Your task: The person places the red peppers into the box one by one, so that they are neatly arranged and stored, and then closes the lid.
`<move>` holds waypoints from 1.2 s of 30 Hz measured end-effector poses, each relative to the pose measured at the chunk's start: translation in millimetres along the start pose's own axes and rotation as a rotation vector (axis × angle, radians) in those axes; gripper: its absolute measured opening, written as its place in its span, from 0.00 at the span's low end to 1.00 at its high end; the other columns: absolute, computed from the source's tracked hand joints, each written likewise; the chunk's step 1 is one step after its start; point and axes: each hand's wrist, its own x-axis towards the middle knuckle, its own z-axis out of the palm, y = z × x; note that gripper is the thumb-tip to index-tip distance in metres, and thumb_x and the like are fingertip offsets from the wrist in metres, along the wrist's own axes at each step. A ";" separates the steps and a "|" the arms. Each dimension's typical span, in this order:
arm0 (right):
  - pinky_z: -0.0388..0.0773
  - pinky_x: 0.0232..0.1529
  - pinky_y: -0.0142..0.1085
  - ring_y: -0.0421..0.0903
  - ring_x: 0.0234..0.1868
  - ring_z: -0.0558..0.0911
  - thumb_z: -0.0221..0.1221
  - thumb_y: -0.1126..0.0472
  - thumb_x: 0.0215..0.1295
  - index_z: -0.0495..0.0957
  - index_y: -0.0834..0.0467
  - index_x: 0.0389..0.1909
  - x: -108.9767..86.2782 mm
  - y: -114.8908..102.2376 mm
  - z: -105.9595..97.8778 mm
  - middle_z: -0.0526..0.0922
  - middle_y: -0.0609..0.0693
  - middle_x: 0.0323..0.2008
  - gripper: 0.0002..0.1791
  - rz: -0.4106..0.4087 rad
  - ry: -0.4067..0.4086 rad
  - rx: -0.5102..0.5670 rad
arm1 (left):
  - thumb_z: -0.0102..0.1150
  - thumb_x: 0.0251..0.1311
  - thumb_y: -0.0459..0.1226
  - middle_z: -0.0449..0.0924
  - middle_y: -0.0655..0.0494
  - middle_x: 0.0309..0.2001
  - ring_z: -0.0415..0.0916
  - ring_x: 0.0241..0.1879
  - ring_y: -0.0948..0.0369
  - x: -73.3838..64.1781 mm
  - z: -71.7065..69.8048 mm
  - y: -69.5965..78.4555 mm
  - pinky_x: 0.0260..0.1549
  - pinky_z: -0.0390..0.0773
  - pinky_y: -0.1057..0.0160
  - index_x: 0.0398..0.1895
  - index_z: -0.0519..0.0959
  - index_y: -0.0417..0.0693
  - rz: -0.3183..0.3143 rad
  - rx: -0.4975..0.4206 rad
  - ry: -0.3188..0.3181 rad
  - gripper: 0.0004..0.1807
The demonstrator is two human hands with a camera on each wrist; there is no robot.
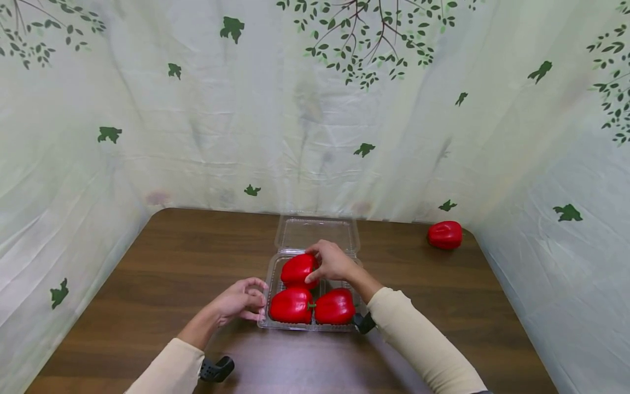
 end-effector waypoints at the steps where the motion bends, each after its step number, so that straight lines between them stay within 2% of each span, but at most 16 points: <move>1: 0.80 0.41 0.35 0.50 0.45 0.79 0.76 0.57 0.44 0.77 0.63 0.55 0.3 -1.1 0.0 0.76 0.52 0.43 0.34 -0.004 0.000 -0.018 | 0.52 0.64 0.27 0.76 0.49 0.32 0.79 0.30 0.55 -0.2 -0.1 0.0 0.36 0.84 0.55 0.58 0.59 0.31 0.000 0.000 0.000 0.22; 5: 0.79 0.41 0.35 0.49 0.44 0.78 0.76 0.57 0.44 0.77 0.63 0.53 1.5 -5.1 0.6 0.76 0.52 0.42 0.34 -0.017 0.004 -0.064 | 0.52 0.64 0.27 0.76 0.49 0.32 0.79 0.30 0.56 -0.3 -0.4 -0.4 0.36 0.85 0.55 0.58 0.59 0.30 0.003 -0.002 -0.002 0.22; 15: 0.80 0.40 0.35 0.49 0.43 0.78 0.77 0.59 0.42 0.77 0.62 0.51 1.5 -7.1 1.4 0.76 0.52 0.43 0.32 0.014 0.001 -0.016 | 0.52 0.63 0.27 0.76 0.49 0.32 0.79 0.29 0.56 -0.9 0.6 0.8 0.35 0.85 0.56 0.56 0.60 0.31 0.000 0.003 0.002 0.20; 22: 0.76 0.39 0.35 0.47 0.42 0.75 0.77 0.55 0.41 0.80 0.60 0.51 1.8 -8.7 0.6 0.75 0.53 0.39 0.33 0.018 0.015 -0.059 | 0.52 0.63 0.26 0.75 0.48 0.32 0.79 0.28 0.56 -1.3 0.6 1.2 0.34 0.85 0.57 0.56 0.60 0.30 0.001 0.013 0.016 0.21; 28: 0.75 0.38 0.36 0.47 0.41 0.74 0.78 0.55 0.41 0.80 0.59 0.50 2.3 -9.4 1.7 0.76 0.54 0.39 0.32 0.014 0.018 -0.069 | 0.51 0.63 0.26 0.75 0.49 0.32 0.79 0.28 0.56 -1.6 0.6 0.7 0.34 0.85 0.57 0.57 0.60 0.29 0.002 0.013 0.022 0.20; 36: 0.75 0.38 0.34 0.46 0.39 0.74 0.79 0.57 0.39 0.79 0.59 0.49 4.3 -4.6 4.3 0.74 0.52 0.38 0.32 -0.008 0.031 -0.025 | 0.51 0.63 0.25 0.75 0.49 0.33 0.78 0.26 0.58 -3.6 1.3 3.8 0.31 0.85 0.59 0.63 0.58 0.27 0.012 0.039 0.026 0.26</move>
